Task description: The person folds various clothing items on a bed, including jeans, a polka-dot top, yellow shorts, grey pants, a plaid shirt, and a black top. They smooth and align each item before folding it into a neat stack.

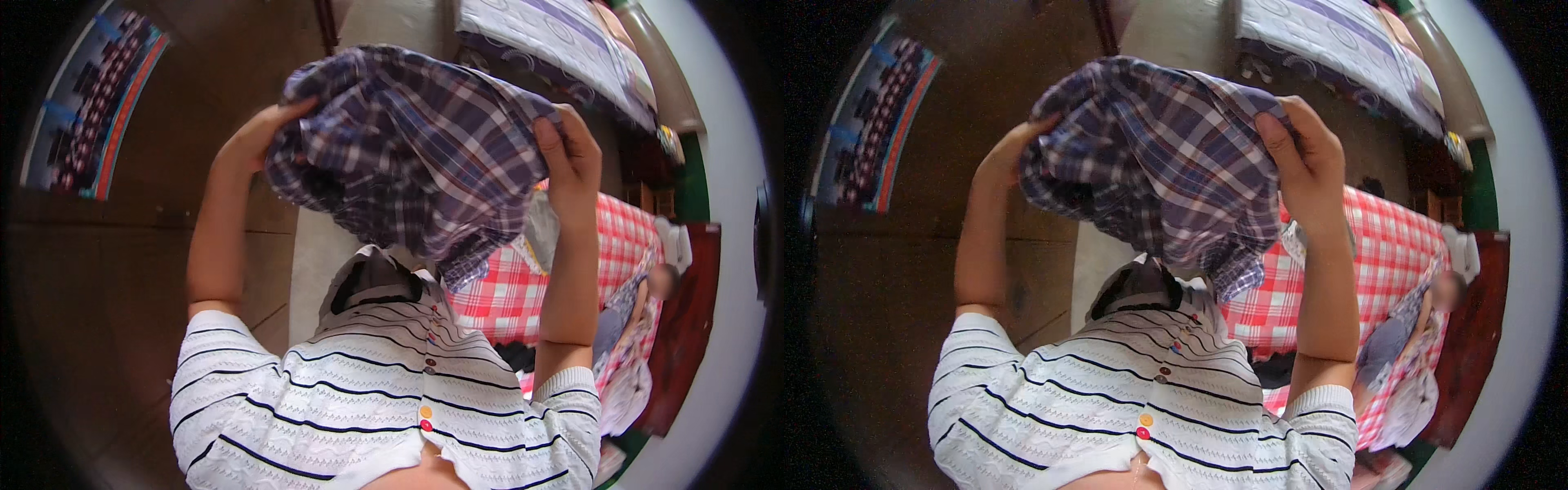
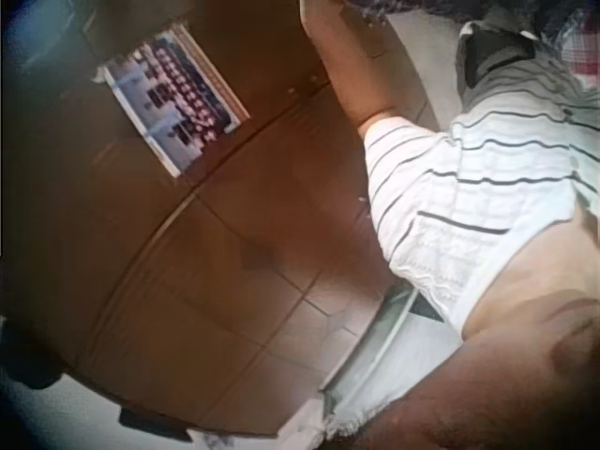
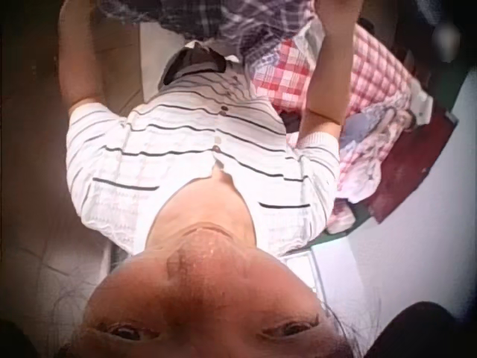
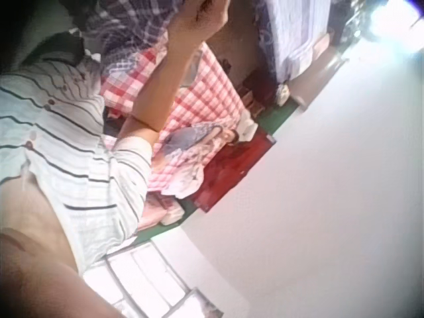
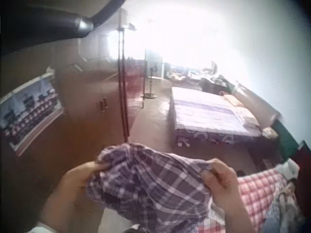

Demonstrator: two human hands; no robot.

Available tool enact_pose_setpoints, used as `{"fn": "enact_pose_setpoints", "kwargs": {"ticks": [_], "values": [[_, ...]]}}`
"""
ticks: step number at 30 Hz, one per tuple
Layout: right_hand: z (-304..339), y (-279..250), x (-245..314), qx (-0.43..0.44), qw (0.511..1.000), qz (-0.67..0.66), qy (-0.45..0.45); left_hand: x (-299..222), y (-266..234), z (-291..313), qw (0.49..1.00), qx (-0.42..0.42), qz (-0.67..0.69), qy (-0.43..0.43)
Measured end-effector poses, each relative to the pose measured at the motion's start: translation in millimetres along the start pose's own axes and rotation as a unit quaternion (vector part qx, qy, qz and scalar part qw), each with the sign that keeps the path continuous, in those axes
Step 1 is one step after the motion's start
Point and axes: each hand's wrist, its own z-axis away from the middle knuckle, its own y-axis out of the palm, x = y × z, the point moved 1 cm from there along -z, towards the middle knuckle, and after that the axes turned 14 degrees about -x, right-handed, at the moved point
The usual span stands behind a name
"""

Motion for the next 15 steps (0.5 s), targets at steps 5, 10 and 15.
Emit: {"fn": "enact_pose_setpoints", "kwargs": {"ticks": [5,10,15], "values": [[-39,37,-7,0.237,0.968,0.068,-0.037,70,-62,-24,0.814,-0.058,-0.575,0.057],[-43,107,45,0.414,0.902,-0.042,-0.118,117,-65,-3,0.938,-0.059,-0.273,0.204],[-34,148,51,0.497,0.825,-0.024,-0.269,43,-32,91,0.907,0.125,-0.024,0.4]]}}
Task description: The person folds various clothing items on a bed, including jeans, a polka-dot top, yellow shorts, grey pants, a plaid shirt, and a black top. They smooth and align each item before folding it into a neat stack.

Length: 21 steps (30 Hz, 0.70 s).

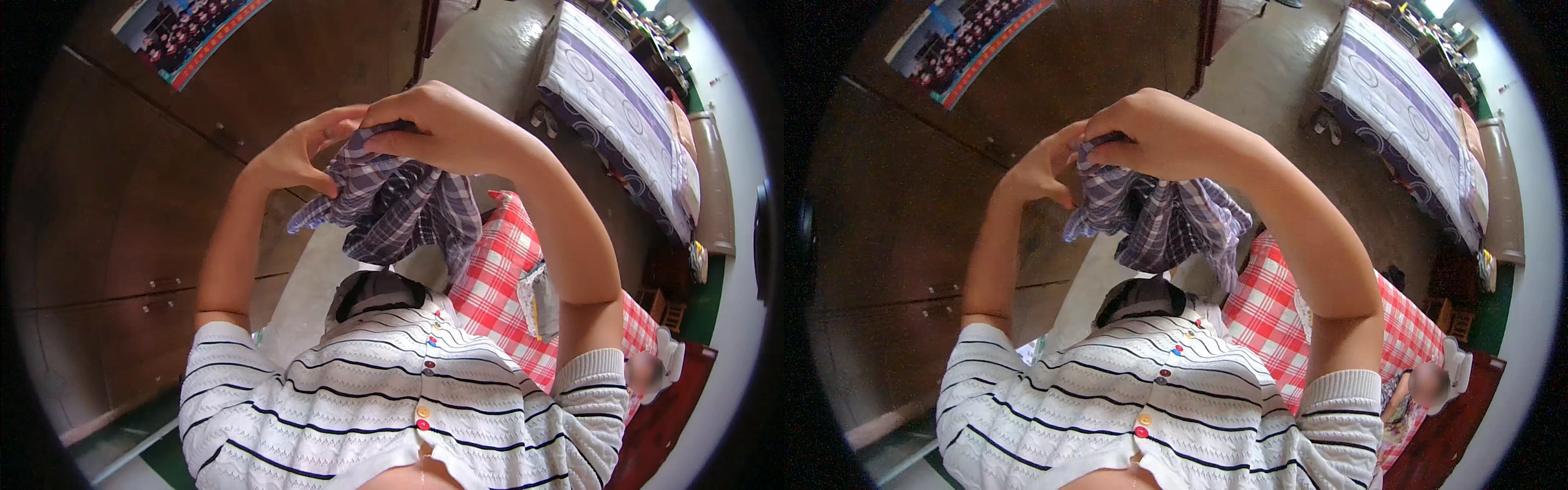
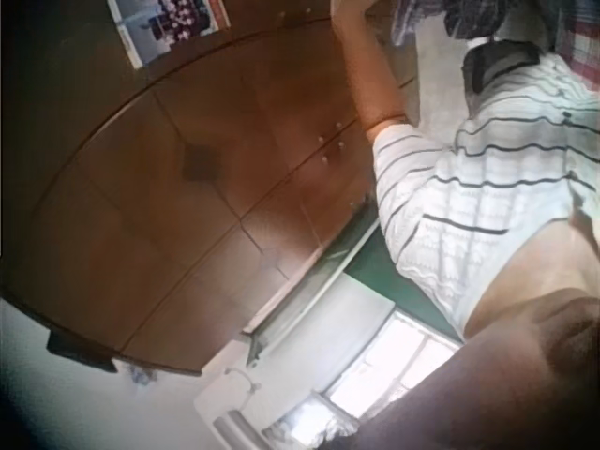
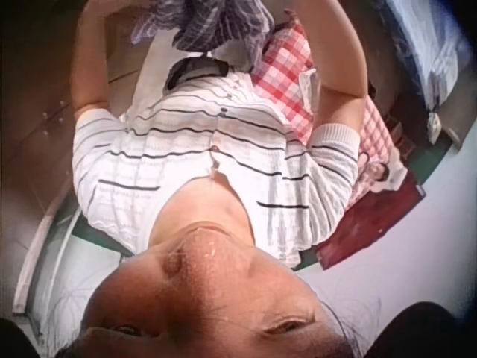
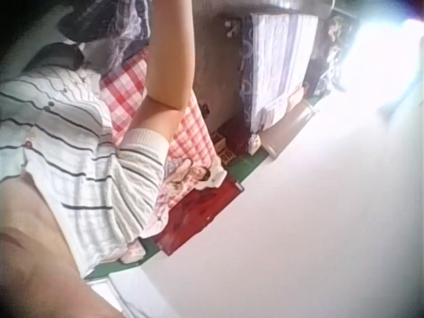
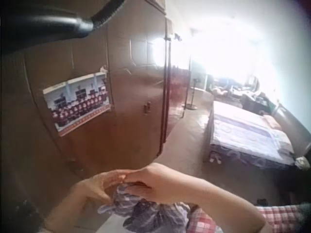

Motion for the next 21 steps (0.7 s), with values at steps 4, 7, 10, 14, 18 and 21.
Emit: {"fn": "enact_pose_setpoints", "kwargs": {"ticks": [4,7,10,14,18,21], "values": [[2,17,-8,-0.02,0.999,-0.04,0.002,-24,3,7,0.976,0.063,0.034,-0.204],[7,20,-10,-0.061,0.993,-0.09,0.041,-30,1,0,0.978,0.027,-0.04,-0.203],[23,23,-16,-0.145,0.98,-0.116,0.077,-42,-6,-3,0.99,0.017,-0.113,-0.078],[84,64,-61,-0.276,0.953,-0.088,0.085,-60,-6,-2,0.988,0.034,-0.15,-0.013],[120,132,-108,-0.242,0.953,-0.1,0.15,-63,-8,4,0.989,0.005,-0.132,-0.071],[126,173,-131,-0.215,0.917,-0.18,0.284,-71,-17,8,0.983,-0.002,-0.16,-0.088]]}}
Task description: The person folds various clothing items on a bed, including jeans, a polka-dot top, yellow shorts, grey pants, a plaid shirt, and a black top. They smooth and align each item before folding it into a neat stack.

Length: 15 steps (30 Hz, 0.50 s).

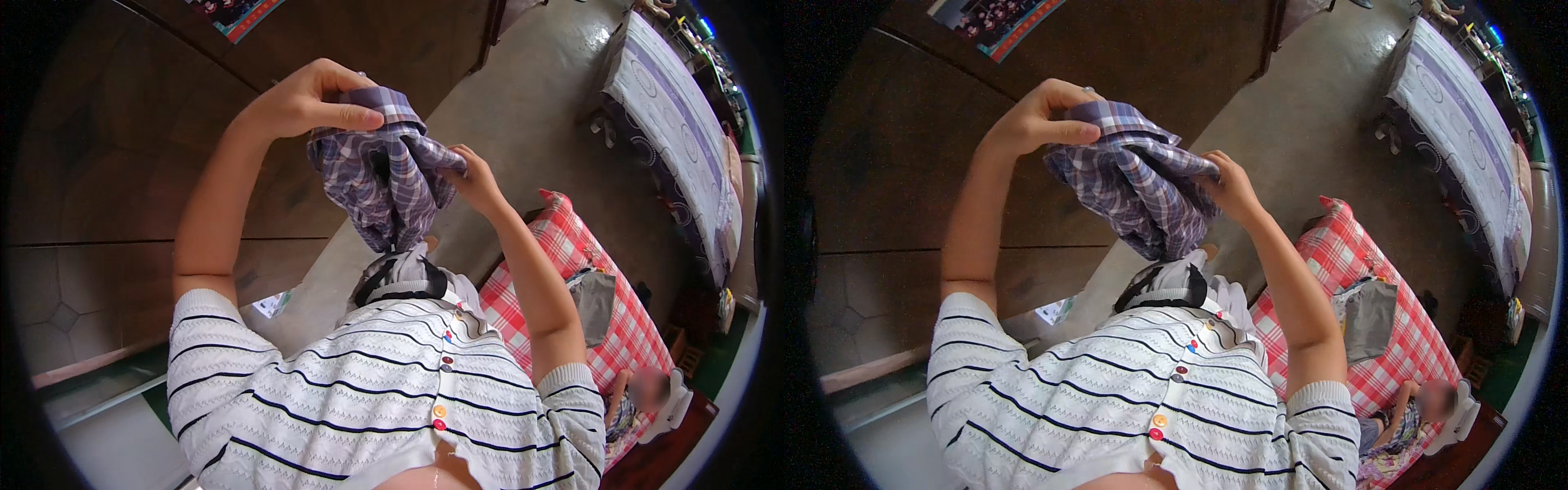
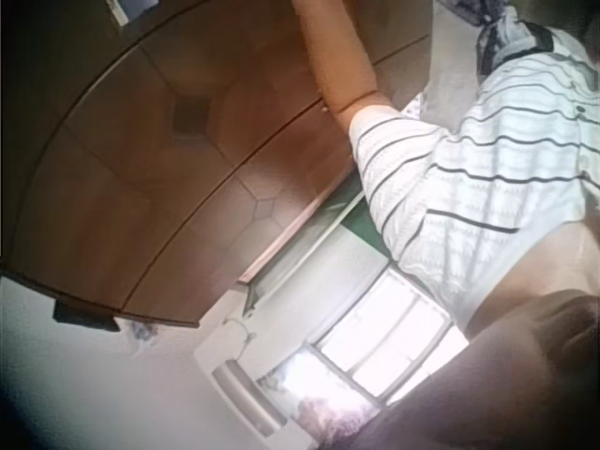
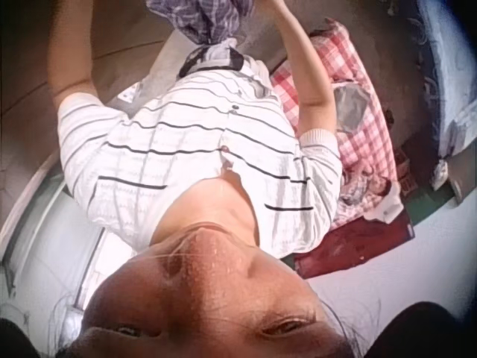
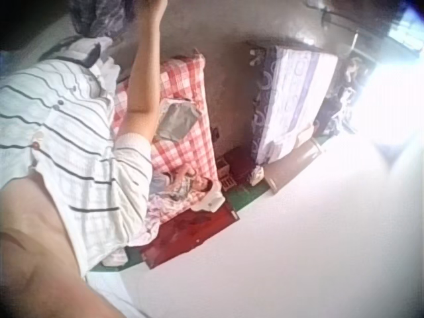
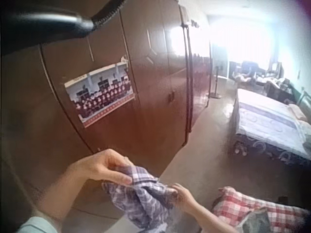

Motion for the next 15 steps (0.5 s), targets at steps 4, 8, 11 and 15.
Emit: {"fn": "enact_pose_setpoints", "kwargs": {"ticks": [4,8,11,15], "values": [[-17,-24,-15,-0.084,0.995,0.025,0.036,5,-11,4,0.967,0.047,-0.199,-0.149],[-30,-51,36,-0.149,0.963,0.138,-0.176,44,-36,22,0.946,-0.107,-0.223,-0.21],[-22,-36,47,-0.088,0.935,0.229,-0.254,45,-34,20,0.933,-0.209,-0.233,-0.179],[-12,-23,40,-0.101,0.943,0.215,-0.233,31,-30,23,0.918,-0.283,-0.212,-0.18]]}}
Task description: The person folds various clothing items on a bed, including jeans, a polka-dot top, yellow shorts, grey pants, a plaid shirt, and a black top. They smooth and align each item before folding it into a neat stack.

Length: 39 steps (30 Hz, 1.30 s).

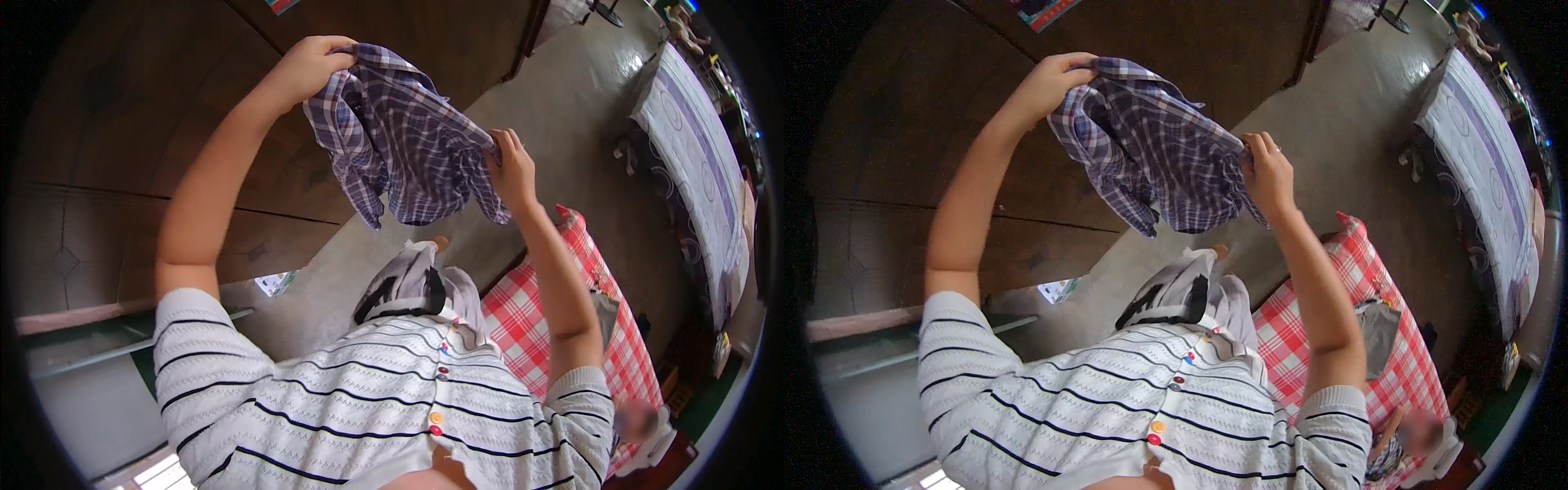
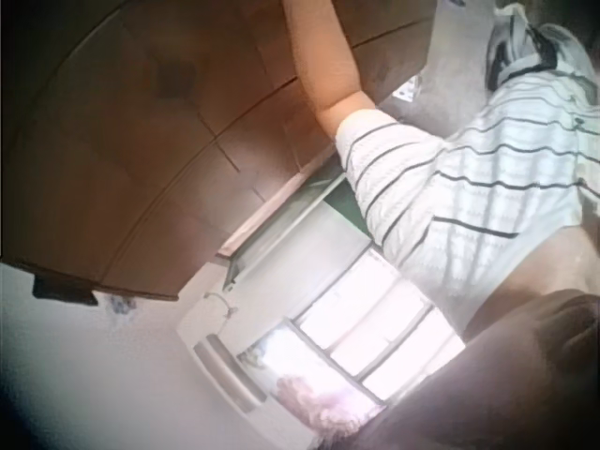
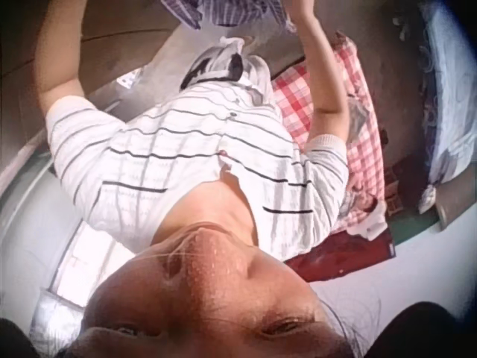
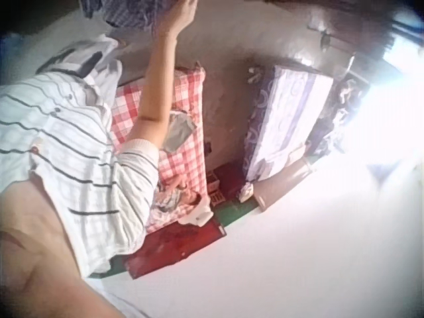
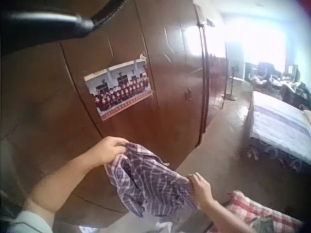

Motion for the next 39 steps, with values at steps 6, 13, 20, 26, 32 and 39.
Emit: {"fn": "enact_pose_setpoints", "kwargs": {"ticks": [6,13,20,26,32,39], "values": [[80,41,11,-0.017,0.992,-0.121,-0.021,27,-2,39,0.986,-0.114,0.062,-0.101],[102,54,19,0.009,0.996,-0.051,-0.075,-13,-20,78,0.966,-0.114,0.148,-0.176],[140,76,12,0.102,0.991,-0.058,0.059,-52,-37,89,0.968,-0.093,0.155,-0.176],[143,90,27,0.011,0.993,-0.02,0.119,-68,-55,96,0.982,-0.046,0.106,-0.147],[147,119,37,0.093,0.986,-0.086,0.11,-67,-69,109,0.98,-0.047,0.116,-0.153],[208,161,31,0.152,0.979,-0.054,0.122,-55,-74,108,0.981,-0.08,0.114,-0.138]]}}
